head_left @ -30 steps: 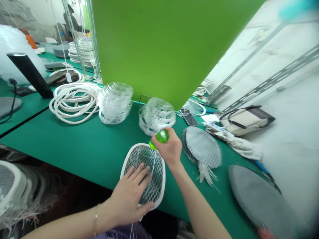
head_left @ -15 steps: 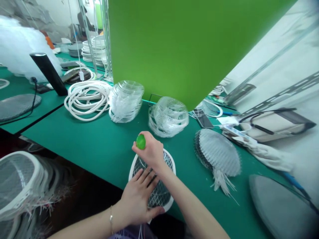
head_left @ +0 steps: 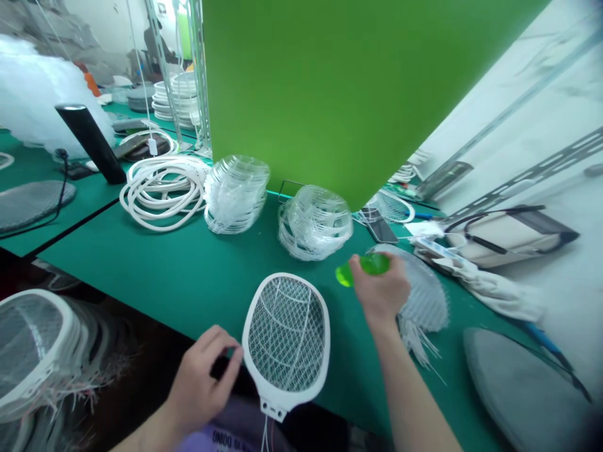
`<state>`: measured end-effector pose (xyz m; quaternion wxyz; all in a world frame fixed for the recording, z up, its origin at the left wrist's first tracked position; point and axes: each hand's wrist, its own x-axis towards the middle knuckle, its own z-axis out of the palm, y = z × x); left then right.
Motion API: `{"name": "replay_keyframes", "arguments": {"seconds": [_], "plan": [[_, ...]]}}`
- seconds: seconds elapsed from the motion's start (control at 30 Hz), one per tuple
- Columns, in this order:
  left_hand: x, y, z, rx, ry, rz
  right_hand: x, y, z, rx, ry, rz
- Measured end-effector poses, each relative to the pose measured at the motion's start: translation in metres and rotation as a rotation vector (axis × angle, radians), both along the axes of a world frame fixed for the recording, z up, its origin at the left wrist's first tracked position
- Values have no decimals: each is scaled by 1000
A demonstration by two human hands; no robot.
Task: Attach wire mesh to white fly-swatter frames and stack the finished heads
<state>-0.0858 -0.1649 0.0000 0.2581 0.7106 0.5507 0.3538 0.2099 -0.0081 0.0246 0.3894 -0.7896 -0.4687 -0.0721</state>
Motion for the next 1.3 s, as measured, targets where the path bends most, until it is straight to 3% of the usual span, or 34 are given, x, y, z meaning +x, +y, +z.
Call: {"name": "replay_keyframes", "arguments": {"seconds": [0.07, 0.13, 0.27, 0.37, 0.47, 0.53, 0.6, 0.67, 0.77, 0.87, 0.97, 1.1, 1.2, 1.3], "plan": [[-14, -2, 3, -233, -30, 70, 23, 18, -12, -130, -12, -44], [-19, -4, 2, -496, -58, 64, 31, 26, -19, -216, -19, 1], [-10, -13, -12, -848, -210, -12, 18, 5, -9, -198, -110, 43], [6, -19, -27, -940, -412, 4, 4, -35, -11, -184, -74, 96], [22, -20, -41, -986, -623, 103, -10, -71, -37, -335, 81, 340], [32, -21, -47, -1002, -688, 140, -17, -86, -59, -336, 154, 436], [37, -23, -46, -992, -719, 160, -22, -95, -75, -279, 214, 464], [37, -27, -37, -938, -764, 161, -25, -100, -80, -258, 294, 475], [23, -34, -10, -771, -737, 49, -26, -109, -66, -236, 395, 430], [0, -36, 18, -523, -416, -69, -26, -122, -33, 0, 325, 442], [-20, -31, 40, -369, -140, -174, -27, -132, 8, 219, 34, 677], [-33, -19, 58, -344, -7, -327, -29, -133, 49, 158, -243, 990], [-34, -13, 63, -279, -18, -330, -32, -131, 58, 89, -198, 1149], [-33, -10, 61, -210, -73, -318, -35, -134, 49, 92, -110, 1171]]}}
